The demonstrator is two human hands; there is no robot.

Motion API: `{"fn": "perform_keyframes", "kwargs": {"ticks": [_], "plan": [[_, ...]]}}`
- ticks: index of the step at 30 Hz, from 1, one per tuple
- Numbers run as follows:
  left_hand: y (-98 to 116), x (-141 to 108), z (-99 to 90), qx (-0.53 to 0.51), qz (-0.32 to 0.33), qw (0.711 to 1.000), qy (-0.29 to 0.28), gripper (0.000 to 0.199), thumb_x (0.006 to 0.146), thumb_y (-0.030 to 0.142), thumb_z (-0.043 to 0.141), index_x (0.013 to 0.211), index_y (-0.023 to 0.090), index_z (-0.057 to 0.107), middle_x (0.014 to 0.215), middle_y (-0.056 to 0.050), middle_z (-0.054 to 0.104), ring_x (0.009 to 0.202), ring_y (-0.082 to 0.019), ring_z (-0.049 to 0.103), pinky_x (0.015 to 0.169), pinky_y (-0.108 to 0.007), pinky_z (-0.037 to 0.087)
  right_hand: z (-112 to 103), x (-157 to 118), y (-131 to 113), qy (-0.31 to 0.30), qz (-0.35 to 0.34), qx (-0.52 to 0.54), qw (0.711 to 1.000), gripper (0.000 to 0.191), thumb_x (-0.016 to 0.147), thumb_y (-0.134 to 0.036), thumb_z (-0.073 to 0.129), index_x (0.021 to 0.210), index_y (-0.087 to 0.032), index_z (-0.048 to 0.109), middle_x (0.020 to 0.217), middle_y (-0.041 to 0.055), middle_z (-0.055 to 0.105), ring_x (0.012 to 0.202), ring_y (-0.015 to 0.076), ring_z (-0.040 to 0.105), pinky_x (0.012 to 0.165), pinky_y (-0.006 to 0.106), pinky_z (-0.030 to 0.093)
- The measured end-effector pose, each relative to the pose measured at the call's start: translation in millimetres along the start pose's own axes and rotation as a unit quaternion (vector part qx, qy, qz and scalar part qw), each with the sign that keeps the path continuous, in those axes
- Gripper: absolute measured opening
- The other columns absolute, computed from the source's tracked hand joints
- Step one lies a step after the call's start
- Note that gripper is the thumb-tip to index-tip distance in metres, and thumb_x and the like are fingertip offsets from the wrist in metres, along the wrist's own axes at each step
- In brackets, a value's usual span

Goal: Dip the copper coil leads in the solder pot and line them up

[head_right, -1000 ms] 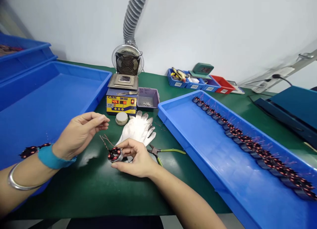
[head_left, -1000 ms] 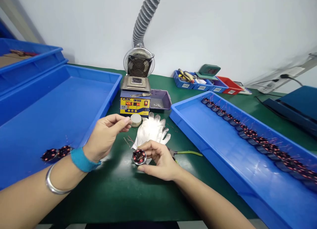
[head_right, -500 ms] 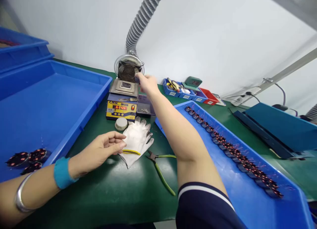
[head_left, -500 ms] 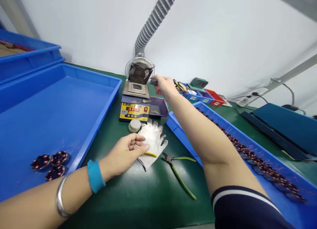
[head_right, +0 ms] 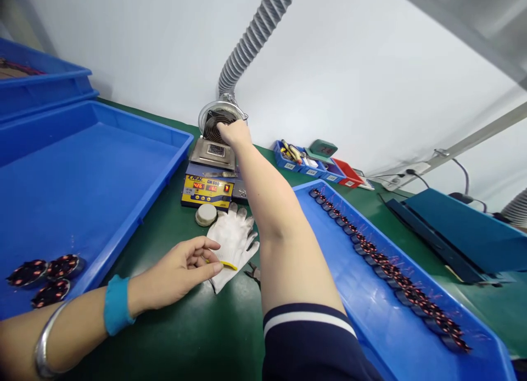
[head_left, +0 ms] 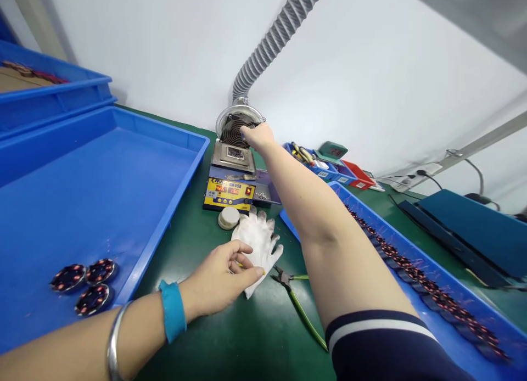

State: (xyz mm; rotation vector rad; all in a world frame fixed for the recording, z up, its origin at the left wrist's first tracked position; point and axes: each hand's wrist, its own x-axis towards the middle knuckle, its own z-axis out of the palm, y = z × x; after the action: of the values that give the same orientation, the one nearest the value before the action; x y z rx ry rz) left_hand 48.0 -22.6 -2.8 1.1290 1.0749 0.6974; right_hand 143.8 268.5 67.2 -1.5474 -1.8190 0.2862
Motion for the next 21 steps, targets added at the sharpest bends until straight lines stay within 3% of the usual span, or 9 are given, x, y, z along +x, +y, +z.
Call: {"fn": "perform_keyframes", "kwargs": {"ticks": [6, 21], "plan": [[-2.1, 0.7, 1.0, 0.0, 0.007, 1.0, -0.012, 0.049, 0.066, 0.037, 0.065, 0.107, 0.013, 0.055, 0.084, -0.003, 0.058, 0.06, -0.01, 0.047, 0.06, -0.028, 0.042, 2.4, -4.9, -4.2, -0.01, 0.045, -0.044, 0.998, 0.037, 0.076, -0.038, 0.057, 0.095, -0.006, 0.062, 0.094, 0.0186, 0.063, 0.101, 0.0301, 0.06, 0.091, 0.041, 0.047], [0.3, 0.4, -0.5, 0.025, 0.006, 0.999, -0.02, 0.052, 0.068, 0.036, 0.065, 0.112, 0.011, 0.054, 0.086, -0.005, 0.057, 0.064, -0.012, 0.05, 0.064, -0.03, 0.043, 3.1, -8.4, -7.0, -0.024, 0.057, -0.061, 0.996, 0.039, 0.075, -0.038, 0.058, 0.099, -0.007, 0.061, 0.103, 0.0198, 0.063, 0.103, 0.0306, 0.061, 0.087, 0.039, 0.048]]}}
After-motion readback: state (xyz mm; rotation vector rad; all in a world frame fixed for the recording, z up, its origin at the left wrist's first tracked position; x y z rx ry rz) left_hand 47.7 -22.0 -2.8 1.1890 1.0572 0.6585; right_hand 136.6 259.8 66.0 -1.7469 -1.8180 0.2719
